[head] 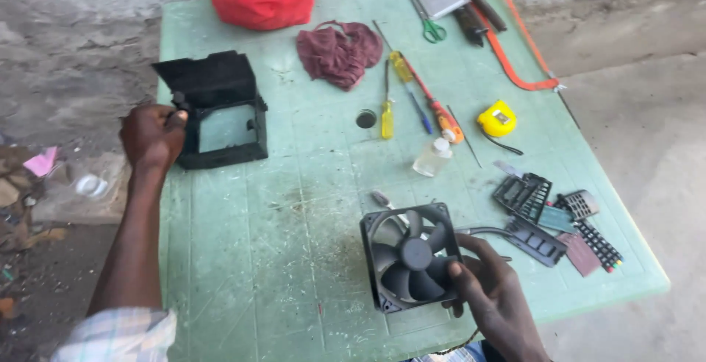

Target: The person finishes twisting wires for a cooling fan and then uses a toothbrush to clean dust from the fan blades on a workshop table.

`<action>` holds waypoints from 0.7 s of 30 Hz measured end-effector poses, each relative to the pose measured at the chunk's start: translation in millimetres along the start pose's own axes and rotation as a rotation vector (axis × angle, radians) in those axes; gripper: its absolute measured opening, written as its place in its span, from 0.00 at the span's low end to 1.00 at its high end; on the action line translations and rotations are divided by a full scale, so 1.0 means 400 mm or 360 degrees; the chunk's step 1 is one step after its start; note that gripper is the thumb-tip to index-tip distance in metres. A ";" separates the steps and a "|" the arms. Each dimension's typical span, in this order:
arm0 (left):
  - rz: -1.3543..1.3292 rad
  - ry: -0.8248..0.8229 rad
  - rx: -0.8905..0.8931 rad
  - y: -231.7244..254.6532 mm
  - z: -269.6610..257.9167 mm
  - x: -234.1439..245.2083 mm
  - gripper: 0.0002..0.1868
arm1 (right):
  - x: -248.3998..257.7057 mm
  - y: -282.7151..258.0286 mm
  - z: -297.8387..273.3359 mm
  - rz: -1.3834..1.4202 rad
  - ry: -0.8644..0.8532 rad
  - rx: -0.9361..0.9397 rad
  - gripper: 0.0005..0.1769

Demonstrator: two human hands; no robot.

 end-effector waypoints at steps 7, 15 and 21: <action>-0.0656 0.0201 0.0195 0.130 -0.289 0.230 0.13 | -0.010 -0.025 -0.005 -0.0045 -0.0086 0.0012 0.27; -0.0277 -0.0045 0.0596 0.098 -0.669 0.273 0.18 | -0.023 -0.026 -0.014 0.0009 -0.0179 0.0269 0.27; -0.0560 -0.0195 0.1005 0.191 -0.799 0.253 0.13 | -0.050 -0.076 -0.024 -0.0131 -0.0220 0.0287 0.25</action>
Point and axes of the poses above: each hand's wrist, its own z-axis towards the middle knuckle, its own x-axis out of the back of the hand, y = z × x, the point moved 4 cm from there along z, towards the middle knuckle, and after that the axes turned 9 degrees about x, right-handed, at the moved point
